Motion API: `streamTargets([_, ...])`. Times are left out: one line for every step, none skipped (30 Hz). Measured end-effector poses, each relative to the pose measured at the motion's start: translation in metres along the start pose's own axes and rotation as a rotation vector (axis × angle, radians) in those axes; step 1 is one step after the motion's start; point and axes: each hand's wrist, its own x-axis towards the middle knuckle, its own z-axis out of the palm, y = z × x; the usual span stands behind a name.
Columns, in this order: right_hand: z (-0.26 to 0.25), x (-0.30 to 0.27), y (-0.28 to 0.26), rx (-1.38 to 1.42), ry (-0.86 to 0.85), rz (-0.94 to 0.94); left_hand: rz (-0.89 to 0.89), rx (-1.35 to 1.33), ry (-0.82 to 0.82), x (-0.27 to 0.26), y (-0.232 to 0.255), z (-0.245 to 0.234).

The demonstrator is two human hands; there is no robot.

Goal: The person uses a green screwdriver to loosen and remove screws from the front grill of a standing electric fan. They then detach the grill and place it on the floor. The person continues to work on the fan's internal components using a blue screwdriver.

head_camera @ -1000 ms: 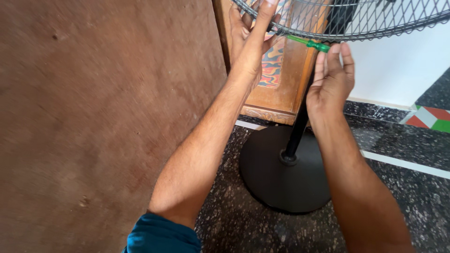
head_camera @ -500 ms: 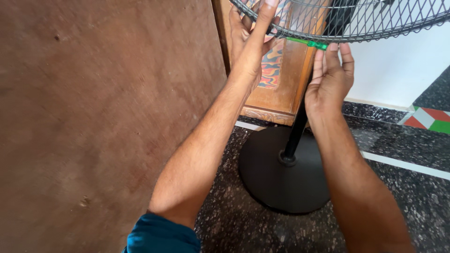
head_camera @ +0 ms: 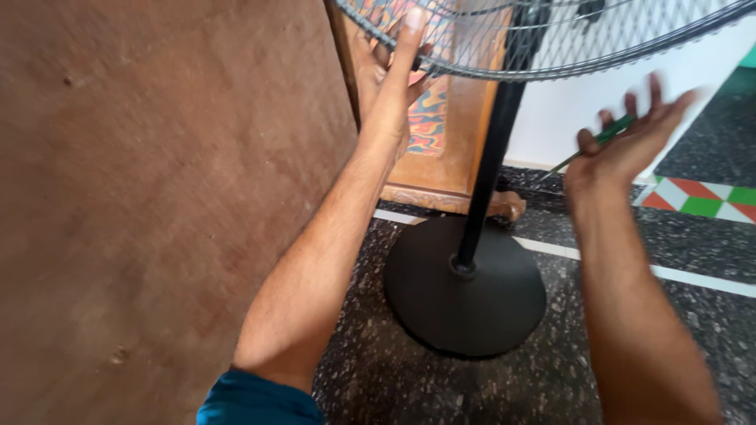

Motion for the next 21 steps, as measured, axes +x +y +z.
streamTargets([-0.004,0.006,-0.014,-0.035,-0.115,-0.082,-0.002,-0.014,-0.002,-0.001,0.001,0.000])
streamTargets([-0.007,0.012,-0.031,-0.072,-0.229,-0.165,-0.004,-0.028,-0.005,-0.003,0.002,0.001])
streamTargets([-0.005,0.016,-0.045,-0.089,-0.257,-0.161,-0.003,-0.044,-0.004,-0.004,0.004,0.002])
streamTargets([-0.001,0.019,-0.060,-0.106,-0.286,-0.157,-0.009,-0.034,0.001,-0.005,0.005,0.003])
streamTargets([0.003,0.020,-0.073,-0.120,-0.316,-0.152,-0.013,-0.023,0.006,-0.005,0.006,0.004])
streamTargets([0.007,0.018,-0.084,-0.138,-0.365,-0.171,-0.016,-0.011,0.012,-0.005,0.007,0.005])
streamTargets([0.013,0.014,-0.091,-0.156,-0.415,-0.188,-0.020,-0.025,0.016,-0.005,0.007,0.005])
streamTargets([0.019,0.010,-0.097,-0.174,-0.466,-0.205,-0.023,-0.039,0.021,-0.007,0.007,0.005])
streamTargets([0.026,0.007,-0.103,-0.194,-0.433,-0.173,-0.027,-0.052,0.024,-0.007,0.006,0.005])
streamTargets([0.032,0.005,-0.107,-0.214,-0.400,-0.141,-0.032,-0.058,0.019,-0.006,0.006,0.006])
streamTargets([0.036,0.004,-0.112,-0.234,-0.370,-0.109,-0.036,-0.066,0.016,-0.006,0.005,0.005])
streamTargets([0.040,0.002,-0.115,-0.231,-0.365,-0.105,-0.040,-0.074,0.013,-0.005,0.005,0.005])
streamTargets([0.042,0.000,-0.117,-0.227,-0.358,-0.102,-0.043,-0.064,0.009,-0.004,0.004,0.005])
streamTargets([0.044,0.000,-0.118,-0.224,-0.352,-0.099,-0.047,-0.053,0.006,-0.002,0.004,0.005])
streamTargets([0.045,-0.002,-0.119,-0.239,-0.336,-0.093,-0.053,-0.041,0.004,-0.002,0.004,0.004])
streamTargets([0.046,-0.002,-0.120,-0.255,-0.320,-0.087,-0.065,-0.026,0.011,-0.001,0.004,0.004])
streamTargets([0.046,-0.003,-0.121,-0.270,-0.303,-0.082,-0.077,-0.011,0.015,0.000,0.005,0.005])
streamTargets([0.046,-0.003,-0.122,-0.269,-0.304,-0.083,-0.089,0.004,0.020,0.002,0.006,0.006])
streamTargets([0.046,-0.005,-0.122,-0.270,-0.308,-0.080,-0.092,0.010,0.023,0.002,0.007,0.006])
streamTargets([0.046,-0.006,-0.122,-0.272,-0.312,-0.076,-0.094,0.016,0.026,0.002,0.008,0.008])
streamTargets([0.047,-0.007,-0.123,-0.267,-0.303,-0.057,-0.095,0.021,0.027,0.003,0.010,0.009])
